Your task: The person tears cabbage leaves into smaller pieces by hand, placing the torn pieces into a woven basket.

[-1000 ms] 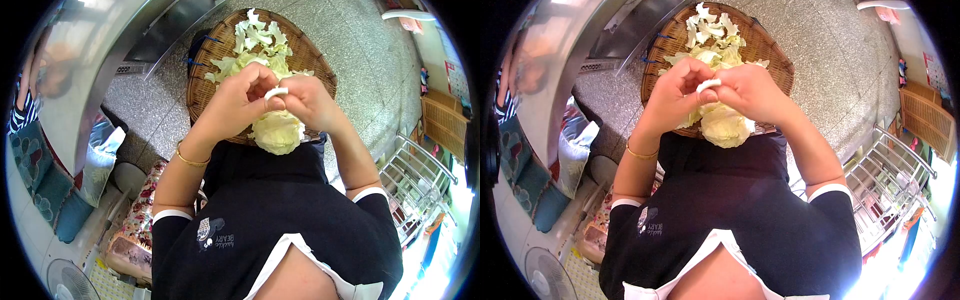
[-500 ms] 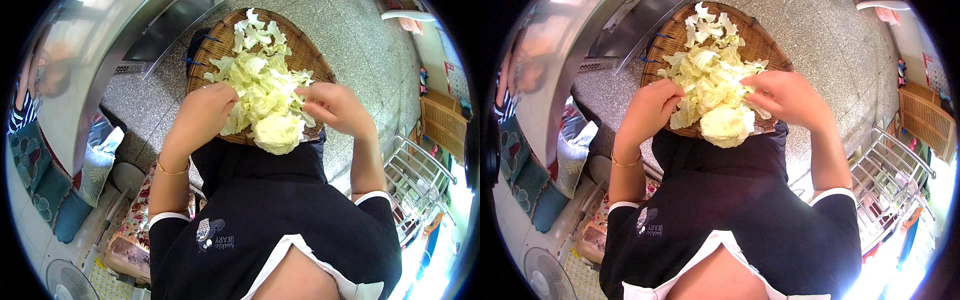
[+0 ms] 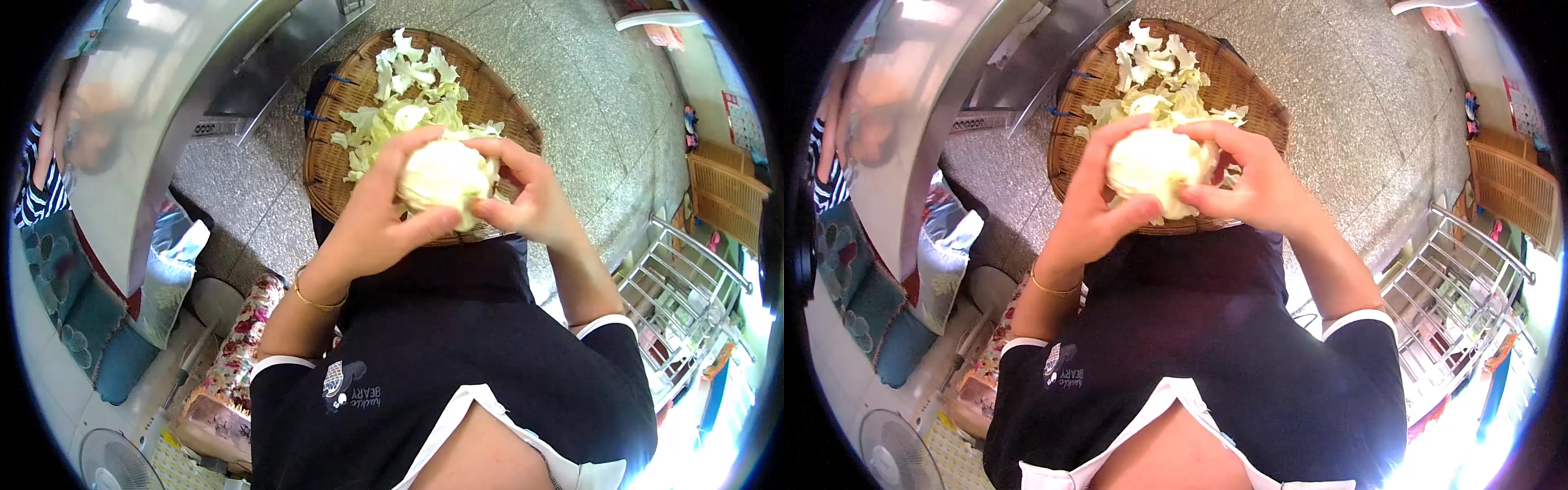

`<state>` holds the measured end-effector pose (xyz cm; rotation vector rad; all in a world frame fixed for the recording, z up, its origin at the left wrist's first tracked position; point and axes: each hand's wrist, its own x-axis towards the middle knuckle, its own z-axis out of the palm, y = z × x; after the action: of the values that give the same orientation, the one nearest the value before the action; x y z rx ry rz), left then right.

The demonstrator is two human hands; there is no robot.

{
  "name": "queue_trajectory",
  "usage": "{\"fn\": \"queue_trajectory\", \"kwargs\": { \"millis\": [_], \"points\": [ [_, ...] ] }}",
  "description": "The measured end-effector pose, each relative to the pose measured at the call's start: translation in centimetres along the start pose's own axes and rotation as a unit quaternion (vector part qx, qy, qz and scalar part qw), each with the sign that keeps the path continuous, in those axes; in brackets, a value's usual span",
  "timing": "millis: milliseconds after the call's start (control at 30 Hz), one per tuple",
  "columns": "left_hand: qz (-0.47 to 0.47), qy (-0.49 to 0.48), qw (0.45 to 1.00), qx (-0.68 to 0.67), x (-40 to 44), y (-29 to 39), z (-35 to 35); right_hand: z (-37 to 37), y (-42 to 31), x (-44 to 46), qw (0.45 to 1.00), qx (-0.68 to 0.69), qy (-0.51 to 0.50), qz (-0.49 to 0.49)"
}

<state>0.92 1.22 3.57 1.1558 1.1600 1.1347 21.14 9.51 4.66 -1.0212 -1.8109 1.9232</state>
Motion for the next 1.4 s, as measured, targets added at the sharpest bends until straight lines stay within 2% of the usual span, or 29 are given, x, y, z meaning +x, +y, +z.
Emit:
{"fn": "queue_trajectory", "kwargs": {
  "millis": [33,67,133,200,267,333,367,400,467,533,600,633,667,733,833,900,933,1000,1100,1133,1200,1233,1300,1400],
  "points": [
    [-0.032,0.030,0.995,-0.089,0.0,0.2,0.0,0.3,-0.2,0.3,0.998,-0.021,0.023,-0.062],
    [-0.028,0.027,0.996,-0.083,0.1,0.3,-0.2,0.4,-0.3,0.6,0.990,-0.042,0.047,-0.125],
    [-0.014,0.063,0.970,-0.234,0.4,-0.1,-0.8,0.5,-0.8,1.1,0.984,-0.008,0.059,-0.168],
    [-0.004,0.062,0.975,-0.213,0.4,-0.4,-1.0,0.6,-1.2,1.3,0.984,0.044,0.053,-0.165],
    [-0.026,0.081,0.968,-0.235,0.4,-0.3,-0.9,0.5,-1.7,1.6,0.983,0.019,0.057,-0.172],
    [-0.039,0.091,0.961,-0.259,0.4,-0.2,-0.9,0.2,-1.8,2.3,0.961,-0.098,0.017,-0.260],
    [-0.053,0.104,0.951,-0.285,0.4,-0.2,-0.8,0.4,-1.6,2.1,0.973,-0.067,0.011,-0.219],
    [-0.054,0.101,0.952,-0.285,0.5,-0.3,-1.0,0.5,-2.1,2.1,0.973,-0.067,0.014,-0.219],
    [-0.031,0.109,0.954,-0.279,0.4,-0.4,-1.5,0.7,-3.4,1.9,0.996,-0.040,-0.042,-0.073],
    [-0.010,0.113,0.962,-0.247,0.5,0.2,-1.6,0.7,-3.4,2.2,0.996,-0.067,-0.048,-0.039],
    [0.086,0.132,0.984,-0.082,0.4,0.6,-1.8,0.7,-3.0,2.4,0.997,-0.014,-0.053,-0.052],
    [0.157,0.139,0.977,0.034,0.7,0.1,-2.2,0.9,-2.8,2.5,0.997,-0.014,-0.052,-0.053],
    [0.157,0.138,0.977,0.034,0.7,0.3,-2.3,1.3,-2.5,2.6,0.998,-0.029,-0.016,-0.062],
    [0.258,0.080,0.946,0.179,0.9,0.9,-2.3,1.8,-2.1,2.9,0.996,-0.044,0.021,-0.071],
    [0.280,0.097,0.945,0.142,0.9,0.4,-2.1,1.5,-1.8,3.5,0.992,-0.055,0.036,-0.106],
    [0.289,0.104,0.944,0.122,0.8,0.1,-1.9,0.8,-2.3,3.6,0.982,-0.140,-0.017,-0.124],
    [0.307,0.129,0.935,0.120,0.7,-0.1,-1.7,0.6,-1.9,3.8,0.983,-0.140,-0.016,-0.122],
    [0.323,0.155,0.926,0.118,0.5,-0.3,-1.7,0.6,-0.6,4.3,0.966,-0.104,-0.021,-0.236],
    [0.350,0.158,0.906,0.181,0.1,-0.2,-1.4,0.6,-0.2,4.3,0.960,-0.136,-0.023,-0.245],
    [0.349,0.158,0.906,0.181,0.0,-0.1,-1.4,1.0,-0.1,4.1,0.960,-0.136,-0.024,-0.244],
    [0.377,0.142,0.882,0.245,0.2,-0.1,-1.7,2.0,-0.2,4.0,0.993,-0.012,0.008,-0.116],
    [0.367,0.148,0.888,0.233,0.1,-0.2,-1.5,2.3,-0.3,4.0,0.993,-0.013,0.008,-0.116],
    [0.368,0.145,0.888,0.234,-0.2,-0.4,-1.4,2.7,-0.3,4.0,0.981,0.185,0.004,-0.058],
    [0.371,0.135,0.888,0.235,-0.2,-0.6,-1.3,2.8,0.2,4.0,0.988,0.123,0.039,-0.090]
  ]
}}
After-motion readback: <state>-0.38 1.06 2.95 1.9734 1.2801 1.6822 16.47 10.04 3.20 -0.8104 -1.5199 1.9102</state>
